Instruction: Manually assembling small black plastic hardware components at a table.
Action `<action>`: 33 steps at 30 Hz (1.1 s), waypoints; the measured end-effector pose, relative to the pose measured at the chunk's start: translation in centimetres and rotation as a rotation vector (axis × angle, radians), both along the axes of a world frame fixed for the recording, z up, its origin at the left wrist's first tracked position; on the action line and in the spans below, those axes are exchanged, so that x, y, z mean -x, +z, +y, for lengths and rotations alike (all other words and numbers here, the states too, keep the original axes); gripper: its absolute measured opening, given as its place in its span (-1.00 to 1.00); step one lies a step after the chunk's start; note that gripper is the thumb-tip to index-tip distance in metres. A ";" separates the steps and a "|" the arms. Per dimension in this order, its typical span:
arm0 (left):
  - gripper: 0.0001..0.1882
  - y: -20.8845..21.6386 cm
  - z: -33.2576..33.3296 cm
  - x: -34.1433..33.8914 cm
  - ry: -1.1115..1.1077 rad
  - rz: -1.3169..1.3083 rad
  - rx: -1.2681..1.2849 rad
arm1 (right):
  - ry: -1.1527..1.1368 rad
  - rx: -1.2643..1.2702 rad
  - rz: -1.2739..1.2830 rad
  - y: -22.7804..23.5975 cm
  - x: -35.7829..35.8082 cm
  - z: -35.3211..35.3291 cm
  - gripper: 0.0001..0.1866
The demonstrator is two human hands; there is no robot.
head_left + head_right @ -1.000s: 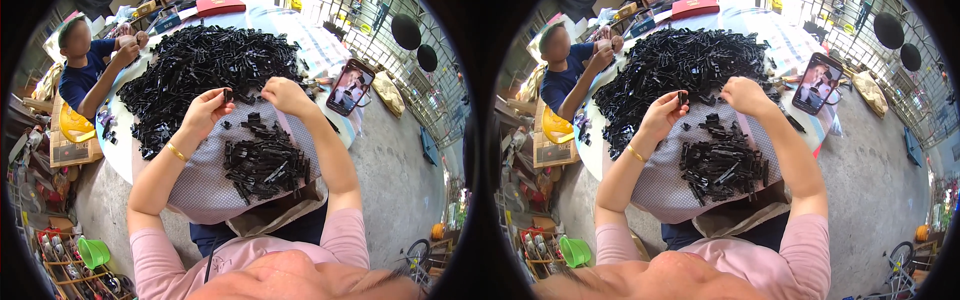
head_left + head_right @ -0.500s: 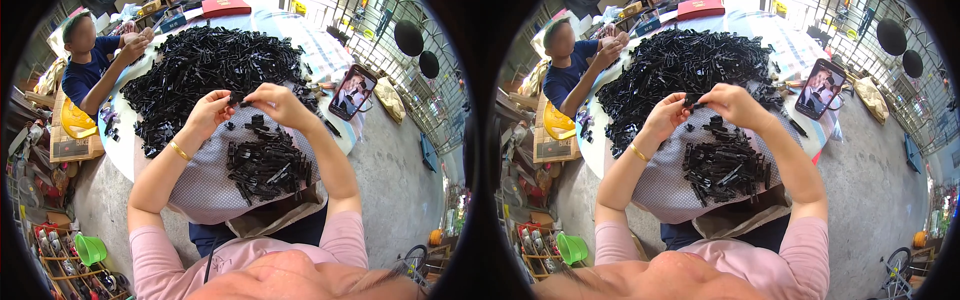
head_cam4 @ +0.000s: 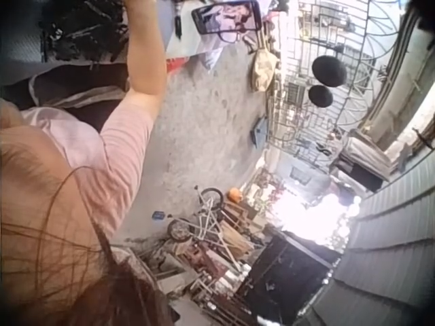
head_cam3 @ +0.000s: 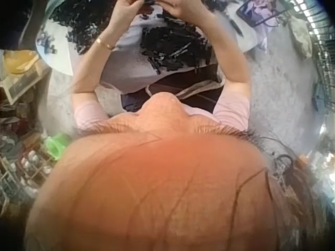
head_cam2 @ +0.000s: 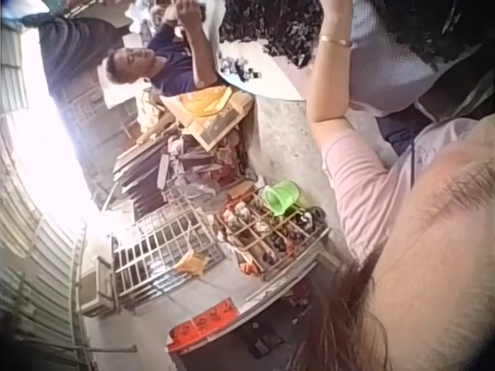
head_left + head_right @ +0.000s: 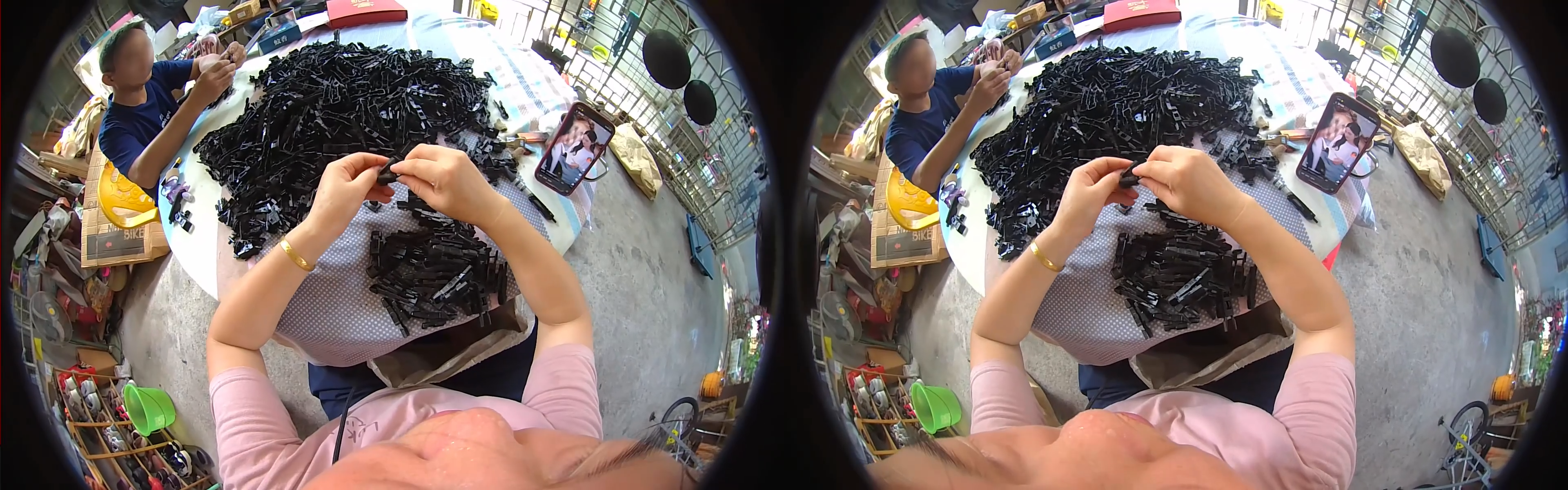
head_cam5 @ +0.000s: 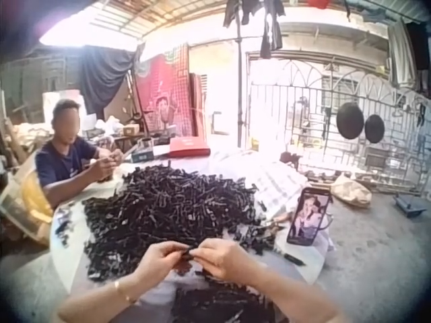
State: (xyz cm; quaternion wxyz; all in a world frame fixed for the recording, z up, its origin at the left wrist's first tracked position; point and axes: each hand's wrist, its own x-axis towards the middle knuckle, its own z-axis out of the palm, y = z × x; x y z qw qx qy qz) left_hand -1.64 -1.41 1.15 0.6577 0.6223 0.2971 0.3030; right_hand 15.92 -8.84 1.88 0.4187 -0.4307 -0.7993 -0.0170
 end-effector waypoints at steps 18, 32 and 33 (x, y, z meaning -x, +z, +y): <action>-0.78 0.4 -1.2 0.1 -0.025 0.040 -0.440 | 0.047 0.097 0.124 0.4 -0.3 -0.4 -0.70; -0.75 1.1 -0.9 1.1 -0.215 -0.008 -0.309 | 0.208 0.538 0.482 1.4 -1.9 -0.4 -0.69; -0.76 1.1 -0.9 1.2 -0.239 0.021 -0.386 | 0.302 0.534 0.656 0.9 -2.7 0.4 -0.69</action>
